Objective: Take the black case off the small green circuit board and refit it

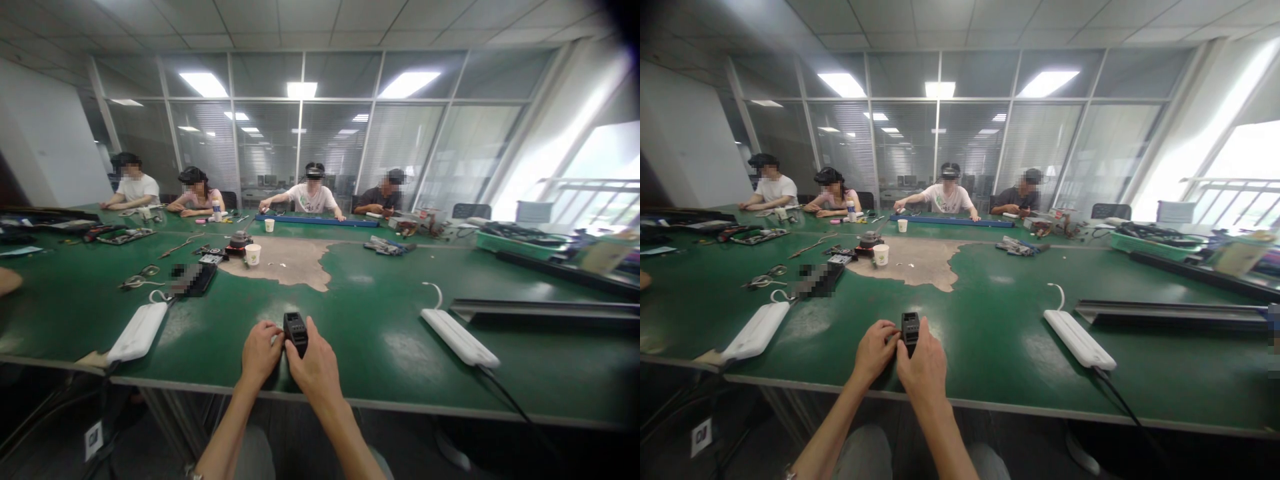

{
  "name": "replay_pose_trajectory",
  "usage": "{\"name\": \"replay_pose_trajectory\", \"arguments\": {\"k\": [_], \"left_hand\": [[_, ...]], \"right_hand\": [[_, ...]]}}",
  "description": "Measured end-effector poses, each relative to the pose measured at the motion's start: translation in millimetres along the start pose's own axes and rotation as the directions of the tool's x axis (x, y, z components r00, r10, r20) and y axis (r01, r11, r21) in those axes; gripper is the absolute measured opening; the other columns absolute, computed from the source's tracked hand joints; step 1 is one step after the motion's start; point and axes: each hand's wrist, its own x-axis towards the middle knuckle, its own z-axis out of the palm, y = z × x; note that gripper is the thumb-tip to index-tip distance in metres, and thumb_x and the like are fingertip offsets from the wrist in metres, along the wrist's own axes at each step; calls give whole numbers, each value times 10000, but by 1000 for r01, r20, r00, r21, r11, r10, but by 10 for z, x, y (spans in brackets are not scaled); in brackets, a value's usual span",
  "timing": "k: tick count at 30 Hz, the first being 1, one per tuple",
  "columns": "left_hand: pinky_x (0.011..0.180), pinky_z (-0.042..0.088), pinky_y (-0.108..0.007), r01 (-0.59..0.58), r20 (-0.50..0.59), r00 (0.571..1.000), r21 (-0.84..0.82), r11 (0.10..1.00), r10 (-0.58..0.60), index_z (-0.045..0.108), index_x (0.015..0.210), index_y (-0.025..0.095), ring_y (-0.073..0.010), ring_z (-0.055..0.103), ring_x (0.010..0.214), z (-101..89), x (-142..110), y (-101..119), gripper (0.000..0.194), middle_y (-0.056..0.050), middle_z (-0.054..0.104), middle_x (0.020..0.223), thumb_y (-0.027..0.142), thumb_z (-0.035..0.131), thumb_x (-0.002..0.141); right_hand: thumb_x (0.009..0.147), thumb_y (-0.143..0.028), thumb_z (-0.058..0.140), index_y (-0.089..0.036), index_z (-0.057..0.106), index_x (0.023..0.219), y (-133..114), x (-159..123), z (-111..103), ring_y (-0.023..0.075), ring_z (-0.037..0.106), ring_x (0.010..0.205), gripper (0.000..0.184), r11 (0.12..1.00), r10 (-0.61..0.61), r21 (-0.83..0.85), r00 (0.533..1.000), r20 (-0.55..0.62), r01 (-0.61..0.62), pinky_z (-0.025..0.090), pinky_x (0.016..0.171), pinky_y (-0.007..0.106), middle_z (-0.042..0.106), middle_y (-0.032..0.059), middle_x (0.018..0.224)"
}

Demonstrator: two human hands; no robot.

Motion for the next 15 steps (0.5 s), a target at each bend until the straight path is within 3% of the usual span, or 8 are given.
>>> {"name": "replay_pose_trajectory", "arguments": {"k": [9,15], "left_hand": [[865,434,-268,-6,-3,1000,15,1000,6,709,868,216,-148,574,950,-3,-1,2,244,-50,622,1032,300,481,896],[848,435,-264,-9,6,1000,23,1000,9,706,861,215,-145,576,939,-7,-2,2,246,-48,622,1031,304,480,897]], "right_hand": [[850,-311,520,-55,458,1340,72,-124,109,257,557,1141,557,997,-13,-77,999,35,16,408,959,335,603,171,1224],[843,-376,543,-42,423,1365,19,-70,86,274,535,1169,631,995,14,-95,1000,25,-11,391,972,335,577,182,1264]]}}
